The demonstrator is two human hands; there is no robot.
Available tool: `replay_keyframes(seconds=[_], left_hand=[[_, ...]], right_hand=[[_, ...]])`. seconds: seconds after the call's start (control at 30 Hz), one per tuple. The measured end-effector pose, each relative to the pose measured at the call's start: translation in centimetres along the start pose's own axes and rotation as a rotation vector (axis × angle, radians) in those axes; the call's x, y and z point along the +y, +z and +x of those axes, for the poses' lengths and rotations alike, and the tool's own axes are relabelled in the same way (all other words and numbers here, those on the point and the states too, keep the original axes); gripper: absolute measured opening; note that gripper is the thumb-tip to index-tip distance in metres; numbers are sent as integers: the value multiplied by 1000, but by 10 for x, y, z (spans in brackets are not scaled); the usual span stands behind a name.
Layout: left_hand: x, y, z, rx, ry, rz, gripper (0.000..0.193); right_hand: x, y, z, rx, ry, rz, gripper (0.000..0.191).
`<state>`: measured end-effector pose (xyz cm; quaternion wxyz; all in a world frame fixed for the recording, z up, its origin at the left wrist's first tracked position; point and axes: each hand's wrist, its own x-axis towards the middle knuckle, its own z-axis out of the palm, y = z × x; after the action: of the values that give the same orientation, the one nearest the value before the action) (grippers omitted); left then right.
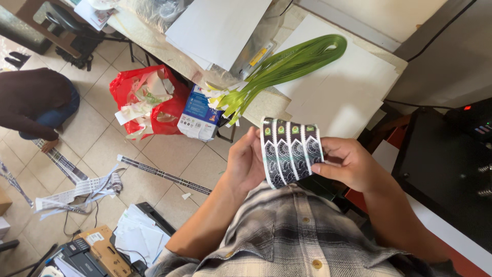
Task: The person holds a roll of printed black ribbon strips, unrolls and separates them, then lays them flat on the table and aligns the strips edge to edge while smoothing them down by hand. The person repeats the aligning and pressing along the length of the strips.
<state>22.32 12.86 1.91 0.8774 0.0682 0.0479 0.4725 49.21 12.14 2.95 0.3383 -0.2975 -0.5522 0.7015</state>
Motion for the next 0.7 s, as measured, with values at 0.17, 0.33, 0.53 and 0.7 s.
replay_keyframes(seconds=[0.17, 0.33, 0.53, 0.7], left_hand=[[-5, 0, 4, 115, 21, 242, 13], [-11, 22, -3, 210, 30, 641, 16], [-10, 41, -25, 98, -11, 728, 18], [-10, 44, -27, 91, 4, 770, 19]], right_hand=[[-1, -7, -8, -123, 28, 22, 58], [3, -10, 4, -194, 2, 451, 107], [-19, 0, 4, -88, -104, 696, 119], [-42, 6, 4, -64, -128, 601, 116]])
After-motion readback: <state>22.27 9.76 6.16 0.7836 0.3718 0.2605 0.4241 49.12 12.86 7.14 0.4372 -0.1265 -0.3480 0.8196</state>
